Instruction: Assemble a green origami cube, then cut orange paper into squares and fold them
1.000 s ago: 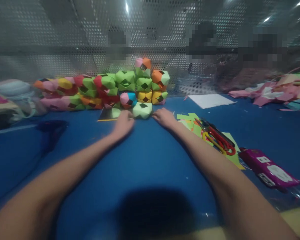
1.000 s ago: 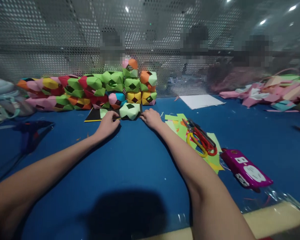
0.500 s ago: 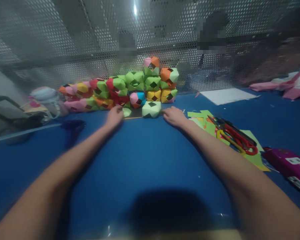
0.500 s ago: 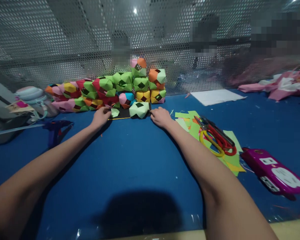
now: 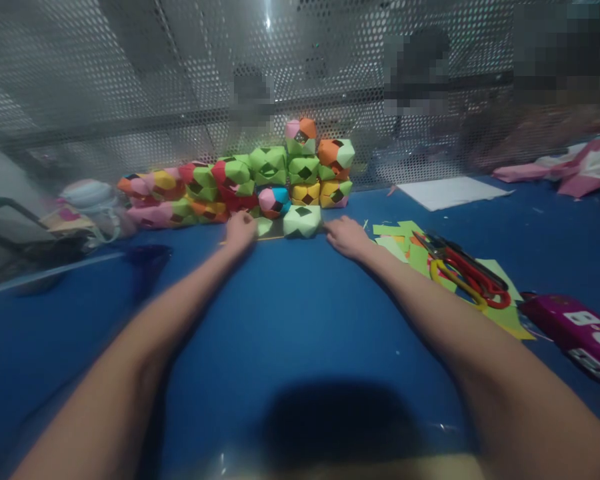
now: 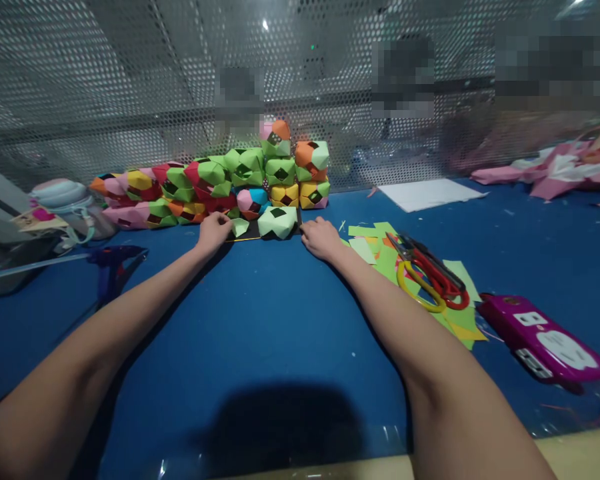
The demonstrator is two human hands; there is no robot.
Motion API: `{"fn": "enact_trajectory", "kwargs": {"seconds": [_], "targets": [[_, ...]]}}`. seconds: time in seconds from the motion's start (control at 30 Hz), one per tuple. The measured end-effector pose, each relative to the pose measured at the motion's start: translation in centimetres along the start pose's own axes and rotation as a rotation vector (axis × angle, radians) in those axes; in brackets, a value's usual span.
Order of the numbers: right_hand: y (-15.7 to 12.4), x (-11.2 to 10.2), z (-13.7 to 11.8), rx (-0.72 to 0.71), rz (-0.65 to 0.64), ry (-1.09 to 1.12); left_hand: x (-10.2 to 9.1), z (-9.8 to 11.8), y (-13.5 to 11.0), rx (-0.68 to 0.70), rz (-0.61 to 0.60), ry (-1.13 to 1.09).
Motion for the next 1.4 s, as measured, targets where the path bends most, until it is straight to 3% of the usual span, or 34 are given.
{"fn": "enact_trajectory", "kwargs": {"seconds": [0.2, 0.43, 0.7, 0.9, 1.03, 1.2, 1.4], "targets": [[0.0, 0.0, 0.1, 0.014, 0.002, 0.024, -0.6, -1.1, -0.1, -0.014, 0.034, -0.053], [0.0, 0.0, 0.3, 0.023, -0.004, 0.033, 0.1, -2.2, 0.2, -0.043, 0.004, -0.076], [0.1, 0.3, 0.1, 0.024, -0.006, 0.004, 0.2, 0.9, 0.9, 0.077, -0.114, 0.041], [0.3, 0.6, 0.0, 0.019, -0.001, -0.004, 1.4, 2.4, 1.2, 0.176, -0.268, 0.117], [0.3, 0.5, -0.1, 0.016, 0.002, -0.005, 1.5, 2.8, 0.8, 0.221, -0.233, 0.142], [0.3, 0.3, -0.1, 0.020, -0.003, -0.009, 0.2, 2.8, -0.3, 0.226, -0.103, 0.186], [0.5, 0.3, 0.0, 0.026, -0.026, -0.013, -2.0, 0.2, -1.8, 0.129, -0.079, 0.275]]}}
Point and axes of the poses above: each hand's wrist, its own y-axis towards the middle knuckle, its own x-axis out of the palm, z = x × y, the point moved 6 cm from there along y, towards the middle knuckle, and after that the axes turned 7 degrees about -y, right-handed, at the moved point
